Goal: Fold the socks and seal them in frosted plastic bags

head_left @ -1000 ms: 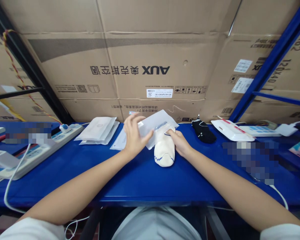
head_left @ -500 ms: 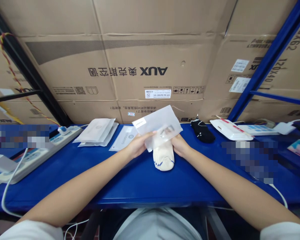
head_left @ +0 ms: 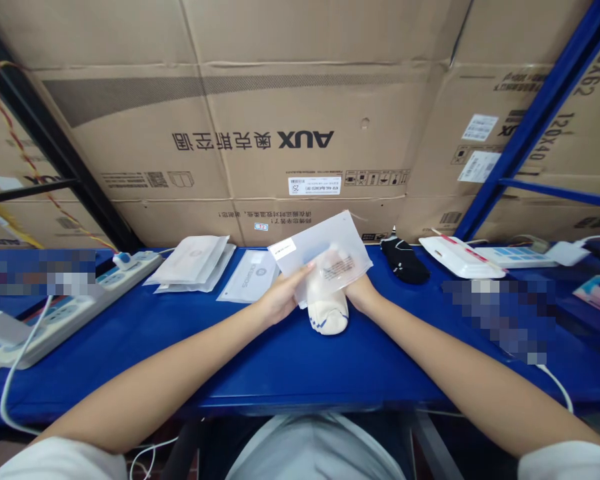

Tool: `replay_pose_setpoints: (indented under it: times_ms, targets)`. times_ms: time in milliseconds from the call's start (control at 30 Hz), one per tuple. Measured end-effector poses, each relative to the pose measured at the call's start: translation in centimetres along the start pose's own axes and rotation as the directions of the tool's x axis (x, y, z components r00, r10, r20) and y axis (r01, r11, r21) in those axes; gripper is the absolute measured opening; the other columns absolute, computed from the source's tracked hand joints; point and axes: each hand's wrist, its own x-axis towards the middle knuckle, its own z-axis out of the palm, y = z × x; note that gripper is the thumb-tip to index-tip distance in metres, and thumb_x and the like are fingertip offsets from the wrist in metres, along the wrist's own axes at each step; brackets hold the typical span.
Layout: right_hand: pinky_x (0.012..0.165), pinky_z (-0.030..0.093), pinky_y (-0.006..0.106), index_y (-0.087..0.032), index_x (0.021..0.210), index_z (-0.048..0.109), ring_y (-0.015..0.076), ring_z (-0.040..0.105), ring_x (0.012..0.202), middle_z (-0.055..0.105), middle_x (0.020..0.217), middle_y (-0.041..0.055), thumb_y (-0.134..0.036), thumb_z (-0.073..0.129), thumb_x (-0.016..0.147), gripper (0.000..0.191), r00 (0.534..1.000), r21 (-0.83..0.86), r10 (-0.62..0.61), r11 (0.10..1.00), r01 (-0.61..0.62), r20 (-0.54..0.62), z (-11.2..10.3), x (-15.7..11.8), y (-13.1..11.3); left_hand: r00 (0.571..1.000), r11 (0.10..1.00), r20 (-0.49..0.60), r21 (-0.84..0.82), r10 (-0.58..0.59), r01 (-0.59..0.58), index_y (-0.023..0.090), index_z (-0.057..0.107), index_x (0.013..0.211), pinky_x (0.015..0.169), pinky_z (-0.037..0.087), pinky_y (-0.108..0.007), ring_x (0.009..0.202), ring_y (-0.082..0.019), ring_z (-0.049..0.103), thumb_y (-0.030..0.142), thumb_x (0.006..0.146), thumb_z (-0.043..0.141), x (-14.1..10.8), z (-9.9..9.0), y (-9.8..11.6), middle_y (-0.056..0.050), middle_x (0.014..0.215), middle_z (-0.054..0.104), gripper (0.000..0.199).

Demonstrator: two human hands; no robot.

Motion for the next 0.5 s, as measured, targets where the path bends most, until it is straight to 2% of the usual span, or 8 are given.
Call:
replay_pose_setpoints:
  times_ms: [100, 167, 200, 267, 333, 400, 467, 500]
  targets:
    - [0.102, 0.046, 0.039, -0.022, 0.097, 0.071, 0.0239, 0.064, 0.105, 0.071, 0.107, 0.0066, -0.040, 0.073, 0.079, 0.025, 0.996, -0.057, -0.025, 0.998, 0.030, 0.087, 0.1, -0.1, -0.4, 1.000, 0.999, 0.007, -0.019, 0.029, -0.029, 0.018, 0.068, 0.119, 0.107, 0.046, -0.042, 0.124, -0.031, 0.058, 0.034, 0.081, 0.076, 0.1, 0.0, 0.4, -0.011, 0.131, 0.064, 0.042]
    - [0.102, 0.046, 0.038, -0.023, 0.103, 0.070, 0.0233, 0.063, 0.108, 0.071, 0.112, 0.0066, -0.038, 0.073, 0.080, 0.028, 0.987, -0.019, -0.016, 1.000, 0.020, 0.162, 0.2, -0.2, -0.5, 0.999, 0.999, -0.007, -0.027, 0.043, -0.043, 0.018, 0.069, 0.117, 0.107, 0.046, -0.042, 0.125, -0.031, 0.057, 0.032, 0.080, 0.077, 0.2, 0.0, 0.6, -0.011, 0.131, 0.064, 0.041]
    - [0.101, 0.047, 0.037, -0.023, 0.107, 0.069, 0.0233, 0.063, 0.110, 0.070, 0.114, 0.0067, -0.036, 0.075, 0.079, 0.031, 0.980, 0.017, 0.013, 1.000, -0.017, 0.199, 0.2, -0.3, -0.6, 0.999, 0.999, -0.018, -0.033, 0.041, -0.041, 0.018, 0.068, 0.117, 0.106, 0.046, -0.042, 0.124, -0.031, 0.058, 0.031, 0.080, 0.077, 0.3, -0.1, 0.7, -0.011, 0.131, 0.065, 0.041]
    - [0.097, 0.050, 0.037, -0.023, 0.110, 0.068, 0.0238, 0.063, 0.110, 0.070, 0.115, 0.0071, -0.036, 0.078, 0.075, 0.039, 0.957, 0.086, 0.142, 0.982, -0.168, 0.251, 0.2, -0.6, -0.5, 0.999, 0.998, -0.037, -0.049, 0.030, -0.032, 0.018, 0.068, 0.119, 0.105, 0.048, -0.041, 0.121, -0.030, 0.060, 0.032, 0.081, 0.076, 0.5, -0.2, 0.9, -0.010, 0.128, 0.066, 0.042]
    - [0.089, 0.055, 0.036, -0.020, 0.110, 0.068, 0.0241, 0.067, 0.103, 0.072, 0.111, 0.0085, -0.036, 0.081, 0.072, 0.043, 0.893, 0.088, 0.331, 0.924, -0.372, 0.304, 0.1, -0.9, -0.3, 0.998, 0.998, -0.056, -0.068, 0.005, -0.009, 0.017, 0.067, 0.119, 0.102, 0.050, -0.039, 0.116, -0.029, 0.063, 0.035, 0.083, 0.073, 0.7, -0.5, 1.1, -0.011, 0.124, 0.069, 0.041]
    - [0.081, 0.058, 0.034, -0.017, 0.108, 0.069, 0.0234, 0.070, 0.094, 0.074, 0.105, 0.0099, -0.035, 0.082, 0.072, 0.043, 0.791, 0.018, 0.481, 0.850, -0.526, 0.378, -0.1, -1.0, -0.2, 0.996, 0.995, -0.084, -0.088, -0.043, 0.036, 0.016, 0.067, 0.118, 0.098, 0.053, -0.037, 0.110, -0.028, 0.066, 0.039, 0.086, 0.069, 0.9, -0.7, 1.3, -0.011, 0.118, 0.071, 0.040]
    - [0.075, 0.059, 0.030, -0.015, 0.108, 0.069, 0.0214, 0.071, 0.088, 0.074, 0.102, 0.0098, -0.032, 0.082, 0.073, 0.041, 0.726, -0.006, 0.533, 0.808, -0.589, 0.434, -0.2, -1.0, -0.1, 0.988, 0.990, -0.109, -0.097, -0.114, 0.103, 0.016, 0.066, 0.118, 0.093, 0.055, -0.035, 0.103, -0.026, 0.069, 0.040, 0.087, 0.067, 1.2, -1.0, 1.5, -0.011, 0.114, 0.072, 0.040]
    - [0.072, 0.060, 0.028, -0.015, 0.109, 0.069, 0.0201, 0.071, 0.086, 0.075, 0.101, 0.0091, -0.030, 0.080, 0.074, 0.039, 0.723, 0.022, 0.535, 0.797, -0.603, 0.437, -0.3, -1.0, -0.1, 0.982, 0.987, -0.123, -0.095, -0.145, 0.134, 0.017, 0.066, 0.118, 0.090, 0.056, -0.034, 0.100, -0.025, 0.070, 0.040, 0.088, 0.066, 1.2, -1.1, 1.6, -0.010, 0.112, 0.073, 0.038]
